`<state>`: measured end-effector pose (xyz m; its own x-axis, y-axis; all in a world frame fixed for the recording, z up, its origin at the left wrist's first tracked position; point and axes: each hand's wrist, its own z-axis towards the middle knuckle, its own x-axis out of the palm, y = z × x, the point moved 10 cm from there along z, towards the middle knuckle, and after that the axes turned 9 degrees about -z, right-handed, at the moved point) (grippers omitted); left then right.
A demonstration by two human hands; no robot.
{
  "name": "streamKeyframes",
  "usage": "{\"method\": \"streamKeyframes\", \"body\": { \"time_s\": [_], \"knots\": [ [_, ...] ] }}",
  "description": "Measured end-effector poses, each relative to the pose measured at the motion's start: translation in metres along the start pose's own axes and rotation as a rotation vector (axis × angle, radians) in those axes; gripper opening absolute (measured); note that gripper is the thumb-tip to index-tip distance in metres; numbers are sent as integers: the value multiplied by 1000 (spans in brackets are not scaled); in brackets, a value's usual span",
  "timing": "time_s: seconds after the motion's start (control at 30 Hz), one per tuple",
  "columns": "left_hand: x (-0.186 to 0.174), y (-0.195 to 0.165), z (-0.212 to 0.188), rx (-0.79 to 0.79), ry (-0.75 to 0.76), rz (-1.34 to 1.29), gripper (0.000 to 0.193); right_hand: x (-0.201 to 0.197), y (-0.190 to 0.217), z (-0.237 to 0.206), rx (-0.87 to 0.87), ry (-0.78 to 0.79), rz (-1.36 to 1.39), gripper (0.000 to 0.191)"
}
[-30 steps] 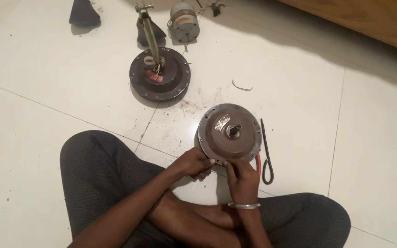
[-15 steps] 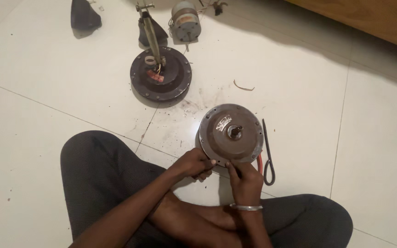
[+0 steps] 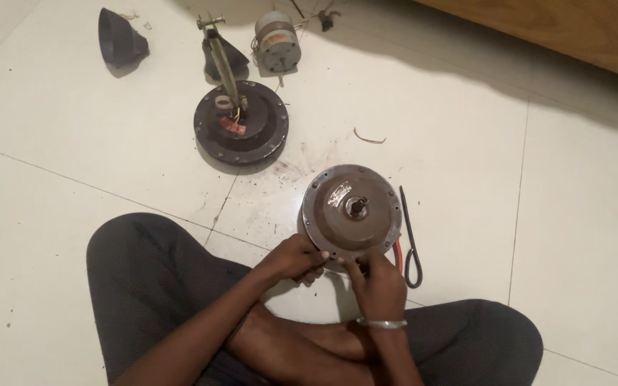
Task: The person sits on the floor reassembling a mixer grinder motor base. They align the blade assembly on the base plate, thread and tighten the mounting screws by hand, and use pliers and a screwdriver to secure the parts together.
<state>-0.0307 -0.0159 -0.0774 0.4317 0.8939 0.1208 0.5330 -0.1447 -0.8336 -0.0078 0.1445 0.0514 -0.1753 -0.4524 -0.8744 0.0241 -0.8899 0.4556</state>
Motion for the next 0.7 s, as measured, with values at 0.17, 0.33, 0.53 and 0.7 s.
{"method": "streamKeyframes", "body": {
  "time_s": [0.17, 0.33, 0.53, 0.7],
  "knots": [
    [0, 2, 2, -13, -6, -1, 39, -13, 7, -2, -105, -25, 216, 26],
    [-1, 0, -2, -59, -14, 40, 37, -2, 6, -4, -190, -18, 127, 14],
    [1, 0, -5, -74, -13, 9, 37, -5, 3, 2, -109, -59, 52, 28],
    [-1, 0, -2, -46, 6, -6, 38, -21, 6, -1, -78, -51, 193, 24]
  ]
}}
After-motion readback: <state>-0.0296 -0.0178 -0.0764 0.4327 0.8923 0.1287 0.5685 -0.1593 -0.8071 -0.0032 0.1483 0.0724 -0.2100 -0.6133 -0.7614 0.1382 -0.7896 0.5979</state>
